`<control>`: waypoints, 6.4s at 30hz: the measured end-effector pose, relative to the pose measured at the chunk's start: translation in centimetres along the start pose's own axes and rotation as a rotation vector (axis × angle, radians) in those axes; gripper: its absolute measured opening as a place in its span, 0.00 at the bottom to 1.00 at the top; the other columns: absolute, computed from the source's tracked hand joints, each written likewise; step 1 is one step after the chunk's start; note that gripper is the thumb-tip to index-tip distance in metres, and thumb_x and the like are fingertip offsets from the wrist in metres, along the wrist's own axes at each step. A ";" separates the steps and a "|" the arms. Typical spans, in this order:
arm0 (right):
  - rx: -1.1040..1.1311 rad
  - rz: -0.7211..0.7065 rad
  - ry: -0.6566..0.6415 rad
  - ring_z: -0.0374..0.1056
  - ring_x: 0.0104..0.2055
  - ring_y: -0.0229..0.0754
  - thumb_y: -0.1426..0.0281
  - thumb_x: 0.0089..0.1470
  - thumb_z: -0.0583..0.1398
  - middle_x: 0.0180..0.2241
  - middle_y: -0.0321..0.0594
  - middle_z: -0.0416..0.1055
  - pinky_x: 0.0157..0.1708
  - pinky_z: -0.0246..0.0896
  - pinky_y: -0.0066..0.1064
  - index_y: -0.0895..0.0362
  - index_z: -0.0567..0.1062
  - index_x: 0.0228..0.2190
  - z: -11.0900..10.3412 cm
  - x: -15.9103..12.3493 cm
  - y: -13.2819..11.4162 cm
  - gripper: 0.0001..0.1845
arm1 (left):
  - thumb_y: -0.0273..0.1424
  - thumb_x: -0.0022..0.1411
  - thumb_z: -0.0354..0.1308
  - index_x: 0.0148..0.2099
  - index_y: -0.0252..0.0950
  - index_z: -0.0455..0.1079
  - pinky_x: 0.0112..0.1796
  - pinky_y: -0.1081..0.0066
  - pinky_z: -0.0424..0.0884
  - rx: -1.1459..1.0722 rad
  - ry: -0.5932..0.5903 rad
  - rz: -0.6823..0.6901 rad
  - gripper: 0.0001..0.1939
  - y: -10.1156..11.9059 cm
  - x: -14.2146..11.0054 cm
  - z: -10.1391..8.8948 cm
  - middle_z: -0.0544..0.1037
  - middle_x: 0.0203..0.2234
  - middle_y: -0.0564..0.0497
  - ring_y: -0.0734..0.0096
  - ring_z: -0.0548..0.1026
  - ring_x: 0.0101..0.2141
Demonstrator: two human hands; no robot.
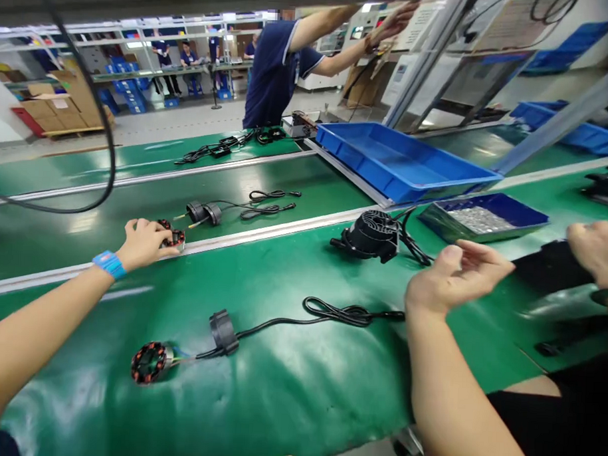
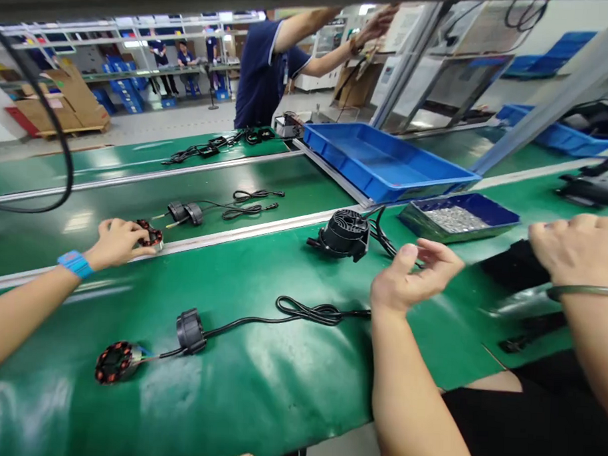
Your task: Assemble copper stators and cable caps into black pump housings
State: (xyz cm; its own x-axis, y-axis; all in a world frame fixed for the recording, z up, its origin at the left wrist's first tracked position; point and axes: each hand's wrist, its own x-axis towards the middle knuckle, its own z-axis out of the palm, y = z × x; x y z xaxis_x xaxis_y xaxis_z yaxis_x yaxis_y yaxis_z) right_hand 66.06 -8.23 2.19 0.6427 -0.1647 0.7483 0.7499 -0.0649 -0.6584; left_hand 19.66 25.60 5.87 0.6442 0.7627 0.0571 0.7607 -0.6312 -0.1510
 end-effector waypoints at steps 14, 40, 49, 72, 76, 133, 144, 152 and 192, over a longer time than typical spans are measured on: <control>0.502 -0.299 -1.937 0.67 0.61 0.56 0.49 0.64 0.59 0.60 0.51 0.70 0.61 0.64 0.51 0.54 0.70 0.60 1.9 -15.7 -19.2 0.31 | 0.60 0.60 0.60 0.49 0.51 0.78 0.58 0.44 0.58 -0.303 0.045 -0.114 0.24 -1.4 -24.8 0.5 0.71 0.62 0.44 0.44 0.66 0.59; 0.718 -0.314 -1.991 0.58 0.69 0.50 0.74 0.58 0.67 0.59 0.53 0.67 0.64 0.59 0.45 0.56 0.73 0.40 3.0 -23.5 -24.8 0.10 | 0.59 0.55 0.54 0.66 0.46 0.64 0.59 0.26 0.57 -0.107 0.454 -0.609 0.41 -11.7 -32.8 -1.2 0.50 0.72 0.41 0.22 0.53 0.68; 1.025 -0.358 -1.723 0.72 0.59 0.46 0.65 0.58 0.70 0.54 0.52 0.74 0.55 0.70 0.37 0.55 0.73 0.39 -4.2 -20.1 -28.4 0.14 | 0.42 0.40 0.80 0.61 0.41 0.57 0.56 0.46 0.71 -0.650 0.911 -0.348 0.50 7.5 -35.5 1.8 0.66 0.56 0.42 0.46 0.70 0.58; 0.552 -0.579 -1.456 0.75 0.47 0.55 0.55 0.53 0.72 0.45 0.53 0.77 0.45 0.75 0.46 0.62 0.73 0.52 -6.1 -21.3 -33.5 0.33 | 0.63 0.66 0.48 0.75 0.34 0.45 0.45 0.56 0.75 -0.723 0.773 -0.159 0.50 12.0 -32.1 3.1 0.67 0.53 0.36 0.56 0.71 0.46; 0.810 -0.511 -1.666 0.72 0.57 0.48 0.53 0.58 0.68 0.54 0.47 0.76 0.57 0.70 0.39 0.56 0.71 0.56 -4.7 -20.9 -32.3 0.32 | 0.66 0.61 0.53 0.74 0.34 0.47 0.44 0.57 0.76 -0.693 0.790 -0.154 0.54 12.1 -32.0 2.7 0.67 0.51 0.37 0.56 0.71 0.45; 0.759 0.243 -1.250 0.75 0.40 0.47 0.65 0.43 0.76 0.46 0.46 0.77 0.41 0.75 0.40 0.53 0.68 0.59 -1.2 -20.5 -29.9 0.43 | 0.39 0.35 0.82 0.28 0.37 0.71 0.50 0.52 0.71 -0.946 0.610 -0.303 0.25 14.3 -29.8 0.3 0.68 0.48 0.44 0.53 0.68 0.49; 0.960 0.082 -1.816 0.71 0.55 0.48 0.65 0.51 0.69 0.55 0.51 0.71 0.56 0.69 0.42 0.56 0.60 0.57 2.2 -20.1 -28.9 0.36 | 0.38 0.54 0.75 0.46 0.42 0.68 0.53 0.51 0.72 -0.910 0.731 0.055 0.23 11.4 -30.9 1.8 0.68 0.49 0.45 0.55 0.69 0.54; 1.093 -0.014 -2.054 0.68 0.60 0.48 0.67 0.48 0.70 0.59 0.49 0.67 0.61 0.65 0.44 0.56 0.62 0.58 2.8 -21.3 -29.9 0.39 | 0.36 0.50 0.78 0.33 0.40 0.69 0.54 0.49 0.72 -0.877 0.665 0.169 0.19 10.0 -31.1 2.0 0.71 0.39 0.47 0.52 0.67 0.56; 0.826 -0.548 -2.029 0.65 0.58 0.51 0.53 0.48 0.75 0.56 0.44 0.71 0.60 0.62 0.41 0.51 0.67 0.62 0.6 -18.4 -31.0 0.45 | 0.54 0.70 0.53 0.60 0.40 0.72 0.60 0.46 0.71 -0.407 0.866 0.247 0.28 3.7 -31.0 -5.2 0.79 0.50 0.41 0.49 0.75 0.58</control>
State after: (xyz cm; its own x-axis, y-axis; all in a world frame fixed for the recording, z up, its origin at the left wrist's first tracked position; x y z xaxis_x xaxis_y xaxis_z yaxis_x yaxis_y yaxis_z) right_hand 31.12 -2.57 8.89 -0.7246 0.6561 0.2110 0.3891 0.6421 -0.6605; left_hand 2.94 -1.16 8.67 0.5008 0.3390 0.7964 0.4613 -0.8831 0.0858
